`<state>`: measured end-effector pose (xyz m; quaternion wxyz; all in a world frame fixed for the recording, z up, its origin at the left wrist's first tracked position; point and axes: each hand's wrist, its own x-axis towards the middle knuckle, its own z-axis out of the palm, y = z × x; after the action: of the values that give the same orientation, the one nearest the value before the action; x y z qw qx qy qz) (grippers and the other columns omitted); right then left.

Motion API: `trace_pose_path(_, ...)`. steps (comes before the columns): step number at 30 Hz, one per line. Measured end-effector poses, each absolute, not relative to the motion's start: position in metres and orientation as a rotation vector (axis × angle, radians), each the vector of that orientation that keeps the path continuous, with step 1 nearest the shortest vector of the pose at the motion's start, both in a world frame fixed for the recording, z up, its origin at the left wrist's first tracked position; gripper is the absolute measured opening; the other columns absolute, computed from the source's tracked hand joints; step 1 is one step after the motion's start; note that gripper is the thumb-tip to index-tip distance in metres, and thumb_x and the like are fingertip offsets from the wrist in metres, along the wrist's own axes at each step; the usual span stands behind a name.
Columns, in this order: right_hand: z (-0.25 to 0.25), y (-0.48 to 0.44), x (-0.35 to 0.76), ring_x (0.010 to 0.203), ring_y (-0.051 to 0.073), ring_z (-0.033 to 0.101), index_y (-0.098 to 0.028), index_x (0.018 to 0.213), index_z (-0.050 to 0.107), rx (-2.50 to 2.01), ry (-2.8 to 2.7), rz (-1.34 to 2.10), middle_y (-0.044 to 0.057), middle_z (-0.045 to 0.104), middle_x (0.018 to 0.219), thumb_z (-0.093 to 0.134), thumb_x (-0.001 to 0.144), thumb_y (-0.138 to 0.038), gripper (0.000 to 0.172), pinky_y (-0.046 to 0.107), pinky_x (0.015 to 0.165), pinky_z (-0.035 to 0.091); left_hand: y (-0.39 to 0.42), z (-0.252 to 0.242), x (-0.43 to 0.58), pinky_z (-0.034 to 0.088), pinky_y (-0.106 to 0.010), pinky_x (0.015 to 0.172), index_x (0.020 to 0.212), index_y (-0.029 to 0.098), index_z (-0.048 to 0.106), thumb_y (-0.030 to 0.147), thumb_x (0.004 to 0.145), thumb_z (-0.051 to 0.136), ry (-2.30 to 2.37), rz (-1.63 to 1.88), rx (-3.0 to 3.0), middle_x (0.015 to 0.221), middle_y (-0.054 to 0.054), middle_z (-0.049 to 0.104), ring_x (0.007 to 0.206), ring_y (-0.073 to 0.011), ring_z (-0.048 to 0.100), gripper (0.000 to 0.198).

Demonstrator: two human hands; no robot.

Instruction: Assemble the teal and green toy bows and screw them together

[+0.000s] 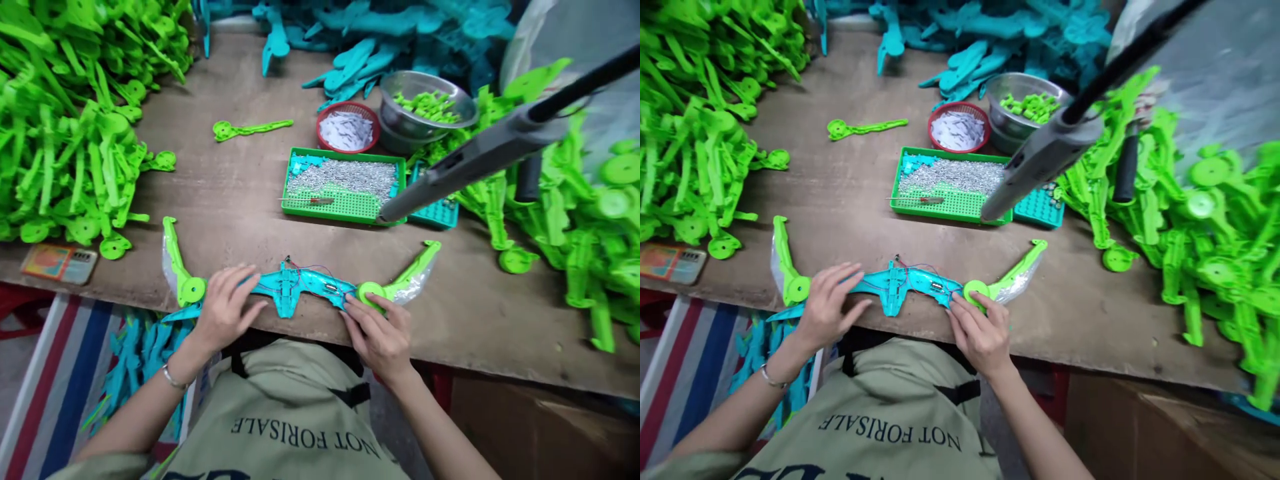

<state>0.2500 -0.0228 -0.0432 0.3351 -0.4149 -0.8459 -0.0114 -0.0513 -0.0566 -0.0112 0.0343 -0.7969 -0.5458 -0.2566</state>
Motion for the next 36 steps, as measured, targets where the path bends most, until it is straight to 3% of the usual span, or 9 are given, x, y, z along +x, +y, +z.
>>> trace_pose_path(2,-0.043,-0.023,0.249,0.101,0.024,0.067,-0.022,0.104,0.071,-1.089,-2.199,-0.049,0.001,0.081,0.093,0.078,0.082,-0.013,0.025,0.037,0.087,0.046,-0.059,-0.018,-0.064,0.049,-0.051,0.103,0.143,0.015,0.047,0.027,0.091,0.069,-1.718,-0.718,-2.461,0.129,-0.019,0.066,0.126,-0.0337,0.059,0.058)
trace_pose_path(8,-0.039,-0.025,0.250,0.102,0.025,0.066,-0.022,0.102,0.070,-1.140,-2.185,-0.045,0.001,0.081,0.095,0.076,0.084,-0.013,0.021,0.038,0.087,0.047,-0.038,-0.024,-0.065,0.052,-0.043,0.096,0.147,0.020,0.043,0.027,0.097,0.061,-1.574,-0.716,-2.661,0.122,-0.014,0.070,0.111,-0.0273,0.067,0.053)
trace_pose_path(12,-0.033,-0.026,0.250,0.104,0.027,0.065,-0.021,0.105,0.068,-1.165,-2.193,-0.014,0.004,0.080,0.100,0.074,0.085,-0.016,0.022,0.041,0.087,0.048,-0.006,-0.010,-0.057,0.052,-0.041,0.086,0.140,0.020,0.049,0.022,0.101,0.048,-1.665,-0.698,-2.701,0.116,-0.012,0.071,0.102,-0.0261,0.066,0.039)
trace_pose_path(16,-0.022,-0.025,0.248,0.100,0.028,0.065,-0.020,0.110,0.067,-1.168,-2.177,0.050,0.005,0.079,0.095,0.073,0.085,-0.018,0.026,0.043,0.088,0.051,0.038,-0.002,-0.043,0.051,-0.041,0.094,0.130,0.020,0.057,0.014,0.100,0.037,-1.638,-0.688,-3.056,0.118,-0.010,0.067,0.108,-0.0233,0.061,0.037)
trace_pose_path(22,-0.006,-0.021,0.243,0.089,0.022,0.071,-0.023,0.110,0.065,-1.174,-2.107,0.140,0.004,0.078,0.093,0.067,0.088,-0.011,0.025,0.040,0.083,0.053,0.079,-0.008,-0.033,0.045,-0.045,0.103,0.114,0.021,0.065,0.014,0.088,0.047,-1.551,-0.472,-3.381,0.113,-0.008,0.063,0.110,-0.0242,0.056,0.033)
trace_pose_path(26,-0.004,-0.013,0.233,0.089,0.021,0.071,-0.023,0.113,0.064,-1.152,-2.053,0.251,0.005,0.077,0.098,0.065,0.088,-0.009,0.028,0.039,0.083,0.055,0.090,-0.006,-0.033,0.044,-0.045,0.098,0.097,0.020,0.067,0.025,0.089,0.053,-1.575,-0.277,-3.424,0.105,-0.008,0.060,0.104,-0.0253,0.053,0.017)
trace_pose_path(30,-0.006,-0.005,0.215,0.089,0.021,0.069,-0.021,0.113,0.067,-1.122,-2.046,0.349,0.007,0.075,0.099,0.069,0.089,-0.017,0.024,0.037,0.077,0.055,0.097,0.001,-0.030,0.044,-0.044,0.091,0.089,0.019,0.065,0.028,0.090,0.055,-1.590,-0.058,-3.385,0.103,-0.008,0.061,0.100,-0.0259,0.052,0.014)
trace_pose_path(36,-0.013,-0.008,0.200,0.081,0.018,0.068,-0.022,0.098,0.075,-1.106,-1.995,0.354,0.006,0.074,0.093,0.067,0.091,-0.014,0.014,0.033,0.072,0.056,0.090,0.013,-0.026,0.046,-0.040,0.088,0.089,0.021,0.062,0.023,0.093,0.049,-1.614,-0.185,-3.394,0.093,-0.006,0.068,0.092,-0.0227,0.061,0.013)
